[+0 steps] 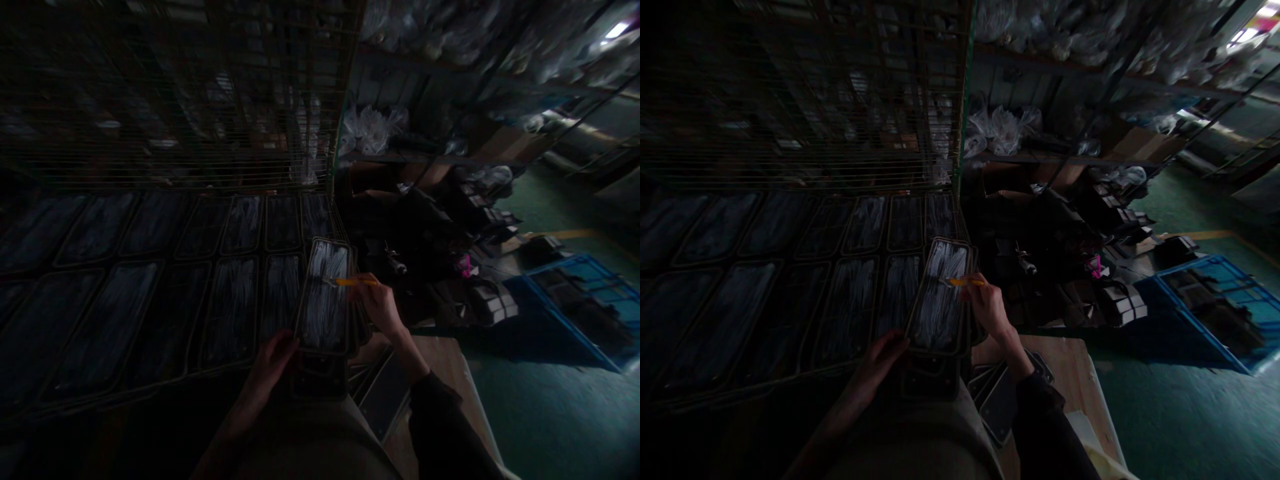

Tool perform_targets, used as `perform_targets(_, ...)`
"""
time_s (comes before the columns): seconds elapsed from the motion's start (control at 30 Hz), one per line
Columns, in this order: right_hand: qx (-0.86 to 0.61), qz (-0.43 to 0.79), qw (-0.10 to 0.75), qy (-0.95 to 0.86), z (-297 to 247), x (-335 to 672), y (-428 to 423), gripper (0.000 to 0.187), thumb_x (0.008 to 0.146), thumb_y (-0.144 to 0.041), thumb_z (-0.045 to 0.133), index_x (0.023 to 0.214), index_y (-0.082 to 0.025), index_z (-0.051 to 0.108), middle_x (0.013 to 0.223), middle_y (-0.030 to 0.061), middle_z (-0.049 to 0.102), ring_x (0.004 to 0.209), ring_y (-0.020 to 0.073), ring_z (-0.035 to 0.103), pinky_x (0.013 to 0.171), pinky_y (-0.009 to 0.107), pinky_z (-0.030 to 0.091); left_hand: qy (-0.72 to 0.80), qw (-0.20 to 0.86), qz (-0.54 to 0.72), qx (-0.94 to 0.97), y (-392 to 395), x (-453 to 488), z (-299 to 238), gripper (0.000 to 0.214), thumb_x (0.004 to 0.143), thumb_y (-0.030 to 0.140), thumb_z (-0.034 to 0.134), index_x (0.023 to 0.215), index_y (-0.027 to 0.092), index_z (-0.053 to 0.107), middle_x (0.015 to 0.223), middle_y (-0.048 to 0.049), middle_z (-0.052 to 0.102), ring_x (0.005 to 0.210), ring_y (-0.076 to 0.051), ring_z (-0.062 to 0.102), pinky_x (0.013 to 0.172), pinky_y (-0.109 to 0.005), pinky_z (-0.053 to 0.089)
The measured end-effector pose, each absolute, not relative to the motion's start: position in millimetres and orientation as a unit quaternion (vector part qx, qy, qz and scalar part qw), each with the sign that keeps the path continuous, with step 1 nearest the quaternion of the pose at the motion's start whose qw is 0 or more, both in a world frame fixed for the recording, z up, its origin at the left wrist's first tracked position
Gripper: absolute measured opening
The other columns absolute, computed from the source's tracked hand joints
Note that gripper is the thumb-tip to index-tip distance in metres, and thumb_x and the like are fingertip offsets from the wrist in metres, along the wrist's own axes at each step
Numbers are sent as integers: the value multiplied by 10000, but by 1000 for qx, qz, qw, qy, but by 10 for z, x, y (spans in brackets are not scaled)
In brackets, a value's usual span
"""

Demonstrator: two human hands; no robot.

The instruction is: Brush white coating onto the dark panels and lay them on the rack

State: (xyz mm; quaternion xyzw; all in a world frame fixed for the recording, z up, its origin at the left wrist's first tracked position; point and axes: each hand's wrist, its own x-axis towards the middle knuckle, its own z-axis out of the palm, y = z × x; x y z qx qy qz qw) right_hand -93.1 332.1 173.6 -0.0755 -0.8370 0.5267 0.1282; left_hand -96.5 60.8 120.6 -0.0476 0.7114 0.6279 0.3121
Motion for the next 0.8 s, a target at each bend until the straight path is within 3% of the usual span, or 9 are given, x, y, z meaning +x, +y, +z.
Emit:
perform_targets(0.07,-96,541,160,-820,1751,-1022,3380,321,979,-438,412,1110,-189,564,789,39,674,701,170,684,668,259,561,708,315,631,-52,611,-962,1213,402,749,510,682,958,172,621,736,-10,656,667,-177,634,598,-257,493)
perform_targets(0.27,-83,470,200,-856,1543,-1388,3493,311,976,-395,410,1123,-174,574,875,66,695,784,180,698,710,265,555,726,270,629,-72,604,-951,1201,391,695,456,735,960,179,659,948,-48,700,888,-207,664,738,-261,511)
perform_targets(0.4,-38,444,139,-885,1554,-1117,3241,277,985,-342,422,1130,-176,589,851,56,696,772,166,692,708,246,528,707,285,642,-86,610,-967,1249,405,683,455,742,956,170,651,874,-37,698,766,-184,663,668,-257,508)
perform_targets(0.57,18,527,-14,-849,1776,-489,2901,271,993,-355,425,1135,-207,602,848,36,688,762,150,679,690,230,522,654,340,674,-53,638,-1032,1287,415,704,490,718,915,147,618,621,4,629,548,-145,598,534,-241,460)
perform_targets(0.63,-10,577,-27,-816,1865,-330,2868,277,988,-374,425,1111,-206,608,779,27,677,688,154,667,640,238,533,637,365,677,-55,642,-1053,1284,430,683,491,732,900,142,607,567,19,597,493,-126,563,499,-228,434)
perform_targets(0.7,-69,615,20,-785,1935,-248,2890,281,981,-394,428,1070,-202,612,715,24,666,630,169,659,596,257,544,611,383,689,-78,635,-1063,1299,436,655,476,752,898,145,605,573,24,588,477,-109,541,477,-214,411)
perform_targets(0.8,-183,584,165,-774,1973,-225,2969,309,953,-446,461,1058,-199,615,726,50,680,638,207,669,582,300,558,547,406,723,-115,624,-1086,1401,406,627,410,769,902,151,621,611,16,584,491,-94,519,452,-198,366)
